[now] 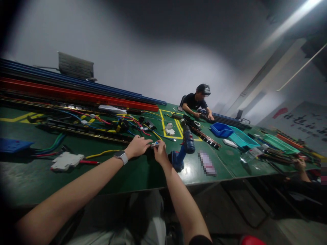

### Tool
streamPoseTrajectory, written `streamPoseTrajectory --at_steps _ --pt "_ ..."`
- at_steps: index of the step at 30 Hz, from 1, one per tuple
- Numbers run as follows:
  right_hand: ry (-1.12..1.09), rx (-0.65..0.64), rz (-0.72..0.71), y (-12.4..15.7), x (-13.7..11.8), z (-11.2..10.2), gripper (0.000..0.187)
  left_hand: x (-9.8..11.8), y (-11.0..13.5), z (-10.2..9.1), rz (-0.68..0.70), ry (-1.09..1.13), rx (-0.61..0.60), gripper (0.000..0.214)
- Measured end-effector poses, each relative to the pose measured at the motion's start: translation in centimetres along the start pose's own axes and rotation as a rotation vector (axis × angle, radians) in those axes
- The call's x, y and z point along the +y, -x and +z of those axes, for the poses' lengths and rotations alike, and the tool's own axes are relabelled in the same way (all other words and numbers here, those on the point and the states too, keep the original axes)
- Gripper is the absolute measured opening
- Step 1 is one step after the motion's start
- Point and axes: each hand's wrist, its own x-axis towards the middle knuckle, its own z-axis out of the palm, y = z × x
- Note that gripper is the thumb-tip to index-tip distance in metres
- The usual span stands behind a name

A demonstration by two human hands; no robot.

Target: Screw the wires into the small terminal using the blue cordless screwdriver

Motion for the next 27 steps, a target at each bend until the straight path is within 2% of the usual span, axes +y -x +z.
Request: streamPoseTrajectory --at_steps 4,10,14,17,19,20,23,24,25,26,27 --pt "0.052 -0.043 -0.021 -0.2 -0.2 0.0 0.046 0.4 -0.1 -0.5 0.021 -0.013 -0.042 0.043" --pt "0.041 -0.072 0.015 -0.4 -1.0 -0.6 0.047 0.8 -0.9 0.0 -0.065 -0.029 -0.07 0.034" --pt "0.012 -0.055 0.015 -0.2 -3.7 -1.6 0.051 0.4 -1.1 0.2 -0.088 -0.026 -0.051 0.031" --pt "0.004 -0.016 -0.075 1.5 -6.8 -3.3 0.054 0.0 -1.2 0.2 -0.091 -0.015 -0.03 0.031" --pt "-0.003 0.06 -0.1 3.6 -8.5 -4.8 0.045 -0.2 -1.3 0.4 -0.093 -0.007 -0.026 0.032" --pt "-0.006 0.141 -0.098 4.8 -8.9 -5.7 0.037 -0.4 -1.4 0.4 -0.094 -0.005 -0.025 0.032" --pt "0.034 0.543 -0.014 7.4 -8.5 -8.7 0.02 -0.8 -1.8 0.7 -0.105 0.0 -0.011 0.034" --pt "0.05 0.677 0.061 7.7 -8.0 -9.7 0.023 -0.9 -1.9 0.8 -0.11 0.005 -0.004 0.035" --pt "0.049 0.753 0.147 7.7 -7.4 -10.8 0.031 -1.0 -2.1 0.9 -0.115 0.011 0.002 0.036" --pt "0.022 0.786 0.218 7.3 -6.7 -11.8 0.041 -1.1 -2.2 1.0 -0.118 0.018 0.007 0.037" --pt "-0.032 0.742 0.271 6.7 -6.1 -12.7 0.053 -1.2 -2.3 1.1 -0.121 0.024 0.011 0.038"
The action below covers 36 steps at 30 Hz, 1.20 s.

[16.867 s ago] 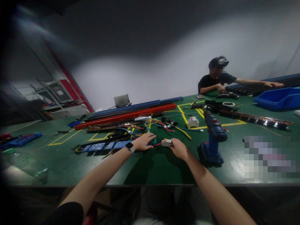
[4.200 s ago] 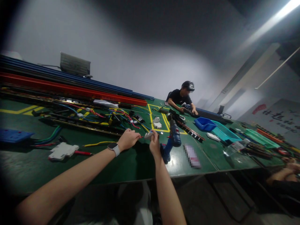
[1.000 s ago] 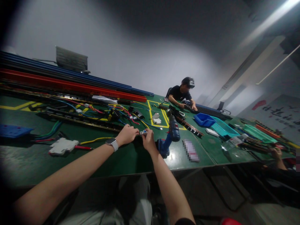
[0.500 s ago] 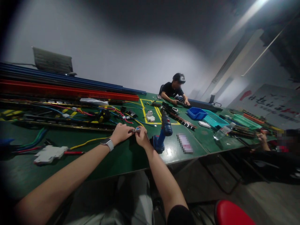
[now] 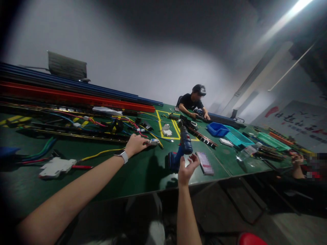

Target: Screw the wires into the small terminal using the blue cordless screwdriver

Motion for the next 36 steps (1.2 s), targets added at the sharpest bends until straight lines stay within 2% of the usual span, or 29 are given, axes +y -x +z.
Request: streamPoseTrajectory --at_steps 2,4,6,10,15,20,24,27,31,36 --pt "-0.084 -0.223 0.127 -2.2 0.2 0.2 0.072 -0.2 -0.3 0.2 -0.003 0.008 0.01 0.039" --pt "-0.161 -0.419 0.237 -3.9 0.0 0.9 0.071 -0.3 -0.5 0.4 -0.005 0.008 0.02 0.039" --pt "-0.25 -0.523 0.329 -4.9 -0.3 1.9 0.064 -0.5 -0.8 0.5 -0.013 0.004 0.031 0.038" --pt "-0.364 -0.544 0.414 -5.9 -0.6 3.5 0.055 -0.7 -1.3 0.7 -0.029 0.007 0.038 0.039" --pt "-0.275 -0.541 0.432 -5.4 -1.1 4.3 0.038 -0.9 -1.7 0.9 -0.056 -0.015 0.03 0.037" --pt "-0.28 -0.682 0.529 -3.2 -4.1 4.4 0.031 -1.0 -1.8 1.0 -0.05 -0.033 0.025 0.03" --pt "-0.297 -0.824 0.634 -2.1 -6.8 4.4 0.029 -1.2 -1.7 1.0 -0.05 -0.021 0.018 0.032" --pt "-0.255 -0.883 0.677 -1.7 -8.4 4.2 0.025 -1.2 -1.7 1.0 -0.051 0.009 0.024 0.035" --pt "-0.175 -0.91 0.685 -1.4 -9.6 3.7 0.019 -1.0 -1.6 0.8 -0.068 0.022 0.029 0.036" --pt "-0.116 -0.948 0.688 -1.5 -9.7 3.6 0.014 -0.8 -1.5 0.6 -0.067 -0.008 0.036 0.034"
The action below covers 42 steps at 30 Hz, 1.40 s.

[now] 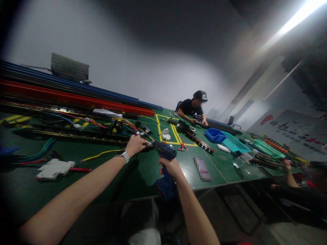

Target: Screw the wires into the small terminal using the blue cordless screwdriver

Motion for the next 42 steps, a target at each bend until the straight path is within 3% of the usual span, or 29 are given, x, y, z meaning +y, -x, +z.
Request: streamPoseTrajectory --at_steps 21,42 --pt "0.068 -0.016 0.039 -0.24 0.03 0.06 0.013 0.31 0.13 -0.27 -0.021 0.006 0.013 0.038" --pt "0.031 -0.056 -0.057 -0.53 0.5 -0.12 0.014 0.61 0.53 0.21 -0.028 -0.022 0.001 0.037"
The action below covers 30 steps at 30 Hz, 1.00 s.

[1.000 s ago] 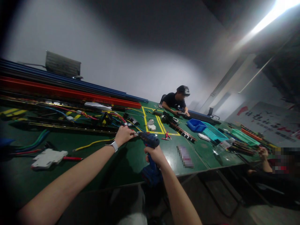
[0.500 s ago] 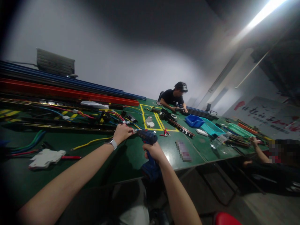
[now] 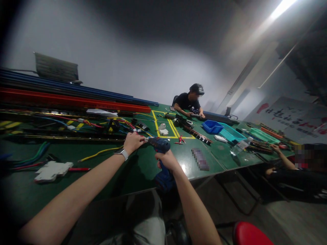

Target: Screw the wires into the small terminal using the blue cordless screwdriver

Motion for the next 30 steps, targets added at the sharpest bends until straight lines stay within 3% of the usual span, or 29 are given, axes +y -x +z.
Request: streamPoseTrajectory --at_steps 30 --pt "0.001 0.025 -0.008 0.32 0.03 0.22 0.024 -0.27 0.28 0.71 0.049 -0.002 0.093 0.039"
